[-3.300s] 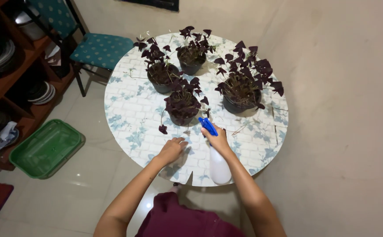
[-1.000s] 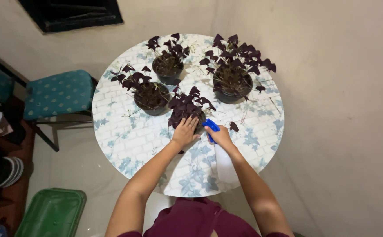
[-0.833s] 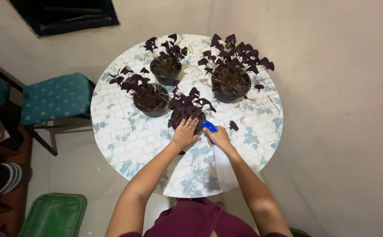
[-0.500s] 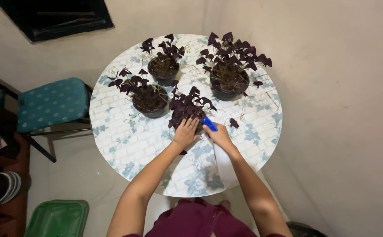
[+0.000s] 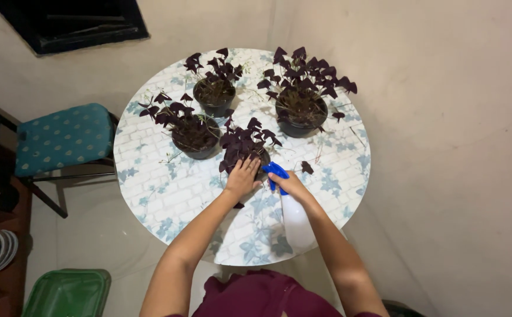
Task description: The person uses a spray bottle to mist four potted plants arranged on a round table. They systematically move around the table, spraying each plant's leaves and soil while occasionally adjusting the foliage with their free hand.
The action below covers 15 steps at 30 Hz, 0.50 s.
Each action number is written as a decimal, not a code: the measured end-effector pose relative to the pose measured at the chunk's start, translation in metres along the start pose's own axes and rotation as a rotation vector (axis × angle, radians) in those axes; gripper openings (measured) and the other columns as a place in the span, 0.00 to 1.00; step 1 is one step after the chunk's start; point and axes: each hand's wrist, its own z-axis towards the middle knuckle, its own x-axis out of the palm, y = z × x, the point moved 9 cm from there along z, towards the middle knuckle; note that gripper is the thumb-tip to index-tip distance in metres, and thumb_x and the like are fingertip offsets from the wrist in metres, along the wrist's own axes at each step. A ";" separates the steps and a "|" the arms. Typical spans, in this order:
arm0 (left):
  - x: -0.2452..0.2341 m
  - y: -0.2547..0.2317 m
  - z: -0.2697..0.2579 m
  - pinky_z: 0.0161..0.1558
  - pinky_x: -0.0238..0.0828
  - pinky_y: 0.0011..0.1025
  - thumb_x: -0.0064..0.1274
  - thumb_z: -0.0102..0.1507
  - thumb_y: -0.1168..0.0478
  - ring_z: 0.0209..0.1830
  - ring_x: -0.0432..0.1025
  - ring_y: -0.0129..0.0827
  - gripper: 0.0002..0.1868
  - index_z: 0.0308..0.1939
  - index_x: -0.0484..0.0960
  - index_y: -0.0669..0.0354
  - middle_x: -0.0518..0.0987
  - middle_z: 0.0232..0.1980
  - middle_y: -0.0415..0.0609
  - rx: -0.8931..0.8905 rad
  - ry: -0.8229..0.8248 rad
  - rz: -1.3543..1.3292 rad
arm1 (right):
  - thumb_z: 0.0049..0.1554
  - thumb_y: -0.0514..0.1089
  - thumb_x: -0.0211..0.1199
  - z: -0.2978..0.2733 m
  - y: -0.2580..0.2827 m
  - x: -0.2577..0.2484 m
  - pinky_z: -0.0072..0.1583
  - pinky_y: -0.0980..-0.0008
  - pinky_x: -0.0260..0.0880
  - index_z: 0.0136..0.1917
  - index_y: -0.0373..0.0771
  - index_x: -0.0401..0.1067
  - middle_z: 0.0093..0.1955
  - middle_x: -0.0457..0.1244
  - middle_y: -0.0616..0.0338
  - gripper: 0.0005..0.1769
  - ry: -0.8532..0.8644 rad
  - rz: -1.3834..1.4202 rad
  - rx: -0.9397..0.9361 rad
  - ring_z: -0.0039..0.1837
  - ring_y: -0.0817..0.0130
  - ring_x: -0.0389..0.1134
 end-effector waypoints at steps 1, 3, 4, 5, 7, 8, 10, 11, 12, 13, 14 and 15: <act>-0.003 0.001 0.000 0.74 0.41 0.46 0.39 0.66 0.32 0.80 0.47 0.42 0.44 0.78 0.56 0.57 0.60 0.79 0.48 -0.007 -0.002 0.002 | 0.52 0.61 0.68 0.002 0.002 -0.002 0.46 0.64 0.72 0.39 0.34 0.78 0.37 0.70 0.46 0.25 0.004 -0.003 -0.006 0.44 0.57 0.73; -0.007 0.001 -0.003 0.74 0.42 0.46 0.39 0.65 0.32 0.80 0.47 0.42 0.45 0.78 0.56 0.56 0.60 0.79 0.48 -0.017 0.005 -0.003 | 0.52 0.58 0.71 0.003 0.001 -0.003 0.43 0.68 0.76 0.44 0.31 0.78 0.40 0.69 0.46 0.24 0.027 0.145 0.017 0.43 0.59 0.74; -0.005 0.001 -0.002 0.74 0.42 0.46 0.39 0.65 0.32 0.80 0.47 0.42 0.45 0.78 0.56 0.56 0.60 0.79 0.48 -0.025 0.007 -0.005 | 0.52 0.58 0.71 0.007 -0.004 -0.002 0.43 0.68 0.76 0.44 0.31 0.78 0.40 0.69 0.46 0.24 0.034 0.141 0.016 0.43 0.59 0.74; -0.003 0.001 -0.001 0.74 0.41 0.46 0.38 0.66 0.32 0.80 0.47 0.42 0.45 0.78 0.55 0.56 0.59 0.79 0.48 -0.025 0.006 -0.001 | 0.52 0.56 0.71 0.012 -0.009 -0.005 0.42 0.67 0.76 0.43 0.30 0.78 0.39 0.69 0.45 0.23 -0.001 0.170 0.010 0.42 0.58 0.74; 0.000 0.001 0.001 0.74 0.41 0.46 0.38 0.66 0.32 0.80 0.46 0.42 0.45 0.78 0.55 0.56 0.59 0.79 0.48 -0.030 0.007 0.001 | 0.53 0.54 0.72 0.017 -0.012 -0.008 0.41 0.66 0.77 0.43 0.30 0.79 0.38 0.69 0.44 0.22 -0.031 0.197 0.004 0.41 0.57 0.74; 0.001 0.001 0.001 0.74 0.41 0.47 0.38 0.65 0.31 0.80 0.47 0.42 0.46 0.78 0.55 0.56 0.59 0.79 0.48 -0.033 -0.004 -0.006 | 0.52 0.56 0.72 0.016 -0.010 -0.012 0.41 0.64 0.75 0.42 0.31 0.79 0.37 0.70 0.45 0.23 -0.063 0.133 -0.007 0.41 0.58 0.74; 0.002 0.000 0.001 0.74 0.42 0.47 0.38 0.64 0.30 0.80 0.48 0.43 0.47 0.78 0.55 0.56 0.59 0.79 0.49 -0.037 -0.012 -0.015 | 0.51 0.58 0.73 0.015 -0.009 -0.016 0.41 0.62 0.73 0.40 0.33 0.80 0.35 0.70 0.47 0.23 -0.092 0.067 -0.014 0.40 0.59 0.73; 0.000 0.000 0.001 0.74 0.42 0.47 0.37 0.64 0.30 0.79 0.49 0.42 0.47 0.78 0.56 0.56 0.60 0.78 0.48 -0.039 -0.021 -0.008 | 0.52 0.53 0.71 0.015 -0.007 -0.016 0.37 0.65 0.74 0.38 0.32 0.79 0.32 0.69 0.46 0.20 -0.080 0.123 -0.017 0.35 0.59 0.73; -0.002 0.000 0.000 0.74 0.42 0.46 0.37 0.64 0.30 0.78 0.51 0.42 0.47 0.78 0.56 0.56 0.61 0.78 0.48 -0.041 -0.030 -0.001 | 0.52 0.49 0.70 0.015 -0.005 -0.015 0.33 0.67 0.74 0.36 0.31 0.77 0.28 0.69 0.45 0.17 -0.067 0.180 -0.019 0.29 0.60 0.72; -0.001 0.001 0.000 0.74 0.42 0.46 0.37 0.64 0.30 0.78 0.51 0.42 0.47 0.78 0.56 0.56 0.61 0.78 0.48 -0.048 -0.030 0.001 | 0.52 0.49 0.70 0.018 -0.007 -0.016 0.33 0.67 0.74 0.36 0.31 0.77 0.28 0.69 0.45 0.17 -0.061 0.178 -0.024 0.29 0.60 0.72; -0.001 0.000 0.000 0.74 0.42 0.47 0.38 0.64 0.30 0.78 0.51 0.42 0.47 0.77 0.57 0.56 0.61 0.78 0.49 -0.050 -0.040 0.003 | 0.52 0.49 0.70 0.020 -0.009 -0.017 0.31 0.67 0.74 0.35 0.30 0.77 0.27 0.68 0.45 0.17 -0.062 0.179 -0.023 0.28 0.60 0.72; -0.001 0.000 -0.001 0.74 0.42 0.47 0.39 0.63 0.30 0.78 0.51 0.42 0.47 0.77 0.57 0.56 0.62 0.78 0.49 -0.053 -0.049 0.005 | 0.52 0.49 0.70 0.022 -0.011 -0.017 0.30 0.67 0.73 0.34 0.30 0.76 0.26 0.68 0.45 0.18 -0.062 0.180 -0.021 0.26 0.60 0.72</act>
